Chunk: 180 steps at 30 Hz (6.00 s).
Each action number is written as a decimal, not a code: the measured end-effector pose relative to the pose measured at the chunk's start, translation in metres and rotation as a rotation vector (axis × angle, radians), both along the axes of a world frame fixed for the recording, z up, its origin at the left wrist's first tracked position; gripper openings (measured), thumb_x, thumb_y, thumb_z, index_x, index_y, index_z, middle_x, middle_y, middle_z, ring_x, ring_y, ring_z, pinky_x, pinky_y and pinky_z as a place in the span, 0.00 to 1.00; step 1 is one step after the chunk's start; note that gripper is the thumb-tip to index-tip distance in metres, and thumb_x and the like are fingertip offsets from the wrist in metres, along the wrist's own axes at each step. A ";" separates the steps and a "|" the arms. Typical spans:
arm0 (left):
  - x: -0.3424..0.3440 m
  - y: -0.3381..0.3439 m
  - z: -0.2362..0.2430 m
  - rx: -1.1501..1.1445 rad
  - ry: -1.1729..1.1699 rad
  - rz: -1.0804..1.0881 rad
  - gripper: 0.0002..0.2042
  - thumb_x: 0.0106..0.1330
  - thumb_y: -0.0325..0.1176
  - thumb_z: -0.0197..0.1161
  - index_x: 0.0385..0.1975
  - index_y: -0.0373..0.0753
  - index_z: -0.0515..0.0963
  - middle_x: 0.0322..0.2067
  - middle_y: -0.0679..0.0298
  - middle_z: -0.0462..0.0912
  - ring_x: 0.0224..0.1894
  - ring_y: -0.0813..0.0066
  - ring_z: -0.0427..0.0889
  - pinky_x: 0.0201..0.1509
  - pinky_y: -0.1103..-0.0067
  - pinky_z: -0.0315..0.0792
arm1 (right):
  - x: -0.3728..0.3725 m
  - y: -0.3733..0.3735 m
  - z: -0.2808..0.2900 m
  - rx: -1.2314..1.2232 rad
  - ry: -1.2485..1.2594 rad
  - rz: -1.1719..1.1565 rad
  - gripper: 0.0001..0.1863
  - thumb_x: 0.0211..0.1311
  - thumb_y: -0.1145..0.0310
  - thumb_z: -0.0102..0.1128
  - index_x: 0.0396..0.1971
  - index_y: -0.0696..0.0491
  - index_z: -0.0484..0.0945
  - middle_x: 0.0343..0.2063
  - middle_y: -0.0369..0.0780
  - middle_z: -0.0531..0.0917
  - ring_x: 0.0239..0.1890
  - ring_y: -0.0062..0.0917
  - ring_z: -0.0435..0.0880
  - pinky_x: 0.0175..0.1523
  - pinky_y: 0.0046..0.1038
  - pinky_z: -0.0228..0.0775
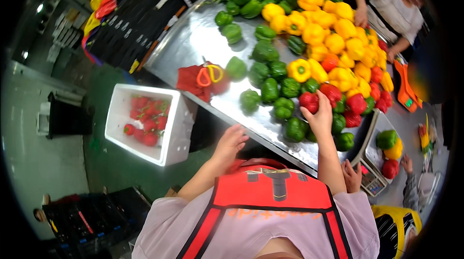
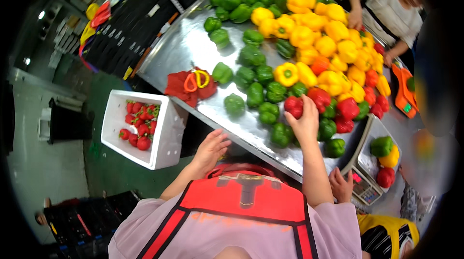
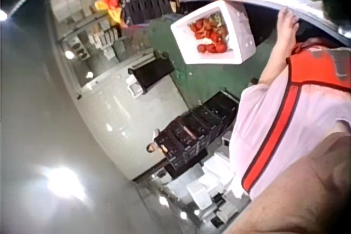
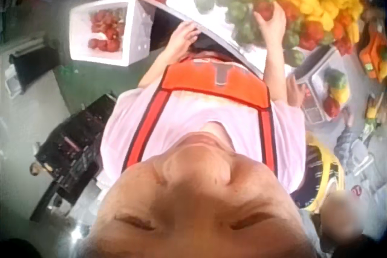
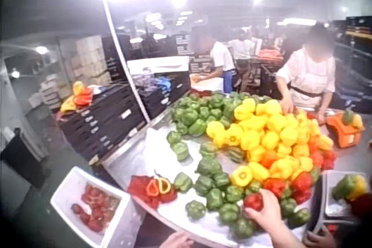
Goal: The person sorts bell peppers of various colors on a metal table, placing them on a digital scale. They then use scissors to trim the stems of red bell peppers in a white bin.
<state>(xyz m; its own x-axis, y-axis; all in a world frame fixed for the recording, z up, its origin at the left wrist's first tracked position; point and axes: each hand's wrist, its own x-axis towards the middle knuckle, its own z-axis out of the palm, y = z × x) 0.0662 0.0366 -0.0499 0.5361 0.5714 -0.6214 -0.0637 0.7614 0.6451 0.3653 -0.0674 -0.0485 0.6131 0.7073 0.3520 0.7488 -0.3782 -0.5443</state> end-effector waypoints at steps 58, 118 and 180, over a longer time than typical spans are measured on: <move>-0.513 0.379 -0.246 0.460 1.352 0.772 0.23 0.52 0.36 0.71 0.45 0.31 0.76 0.39 0.55 0.83 0.38 0.67 0.81 0.46 0.72 0.74 | -0.136 0.300 -0.083 -0.366 0.658 0.205 0.34 0.50 0.79 0.54 0.62 0.53 0.63 0.41 0.44 0.81 0.37 0.26 0.81 0.43 0.25 0.72; -0.264 0.161 -0.004 1.026 1.315 0.335 0.40 0.36 0.36 0.77 0.55 0.38 0.67 0.52 0.54 0.72 0.56 0.53 0.69 0.59 0.66 0.66 | -0.354 0.289 -0.032 -0.389 0.295 1.282 0.14 0.55 0.64 0.59 0.41 0.52 0.75 0.24 0.46 0.81 0.27 0.43 0.82 0.32 0.40 0.73; -0.237 0.231 0.011 0.262 -0.226 0.749 0.28 0.62 0.49 0.63 0.56 0.40 0.65 0.49 0.62 0.75 0.49 0.70 0.77 0.48 0.72 0.75 | -0.352 0.346 -0.022 -0.188 1.523 1.010 0.34 0.58 0.71 0.64 0.62 0.58 0.58 0.53 0.42 0.71 0.56 0.27 0.71 0.58 0.29 0.65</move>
